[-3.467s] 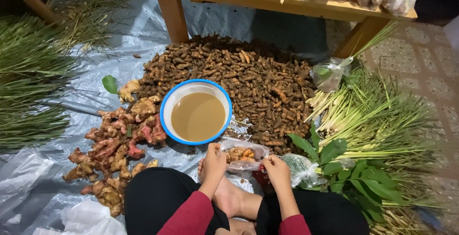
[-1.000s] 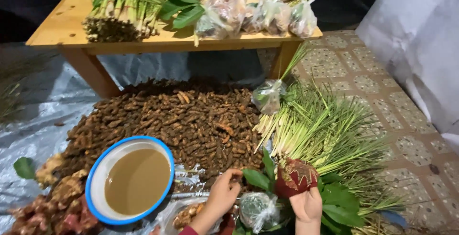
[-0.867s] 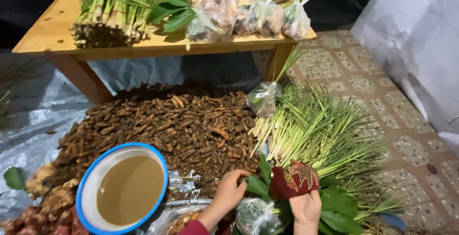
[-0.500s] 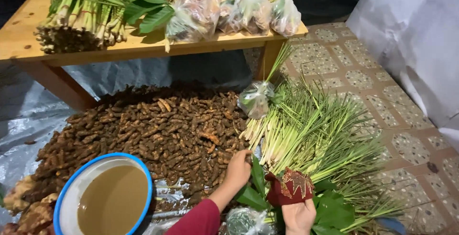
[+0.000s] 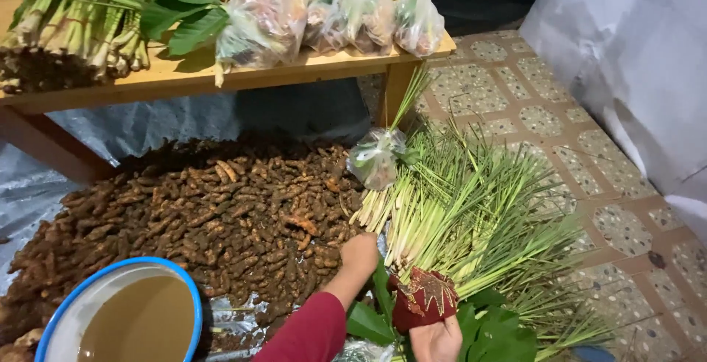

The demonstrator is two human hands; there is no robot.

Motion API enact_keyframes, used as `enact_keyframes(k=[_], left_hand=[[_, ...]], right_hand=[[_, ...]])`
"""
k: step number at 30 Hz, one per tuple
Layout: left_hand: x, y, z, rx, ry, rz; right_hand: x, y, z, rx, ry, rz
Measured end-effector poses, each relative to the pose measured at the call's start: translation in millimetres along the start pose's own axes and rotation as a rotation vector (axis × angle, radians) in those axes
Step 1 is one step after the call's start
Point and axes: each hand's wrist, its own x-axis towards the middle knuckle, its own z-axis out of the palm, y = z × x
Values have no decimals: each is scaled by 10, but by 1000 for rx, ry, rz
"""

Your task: Sorting, trimming, and bagging ginger or turmeric roots into small plastic bags while sitting on the floor.

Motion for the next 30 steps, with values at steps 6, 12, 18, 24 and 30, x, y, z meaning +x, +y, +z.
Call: enact_keyframes(k=[6, 12, 18, 24, 30], left_hand=[[9, 142, 102, 68, -76, 23], [37, 93, 22, -138, -107, -183], [143, 29, 38, -161, -238, -228], [76, 276, -440, -212, -432, -367], [110, 357, -643, -310, -543, -470]], right_hand=[[311, 248, -587, 185, -300, -97], [265, 257, -500, 205, -332, -125], [187, 230, -407, 215, -376, -144], [204, 269, -405, 213, -317, -144], [207, 255, -391, 201, -198, -96]])
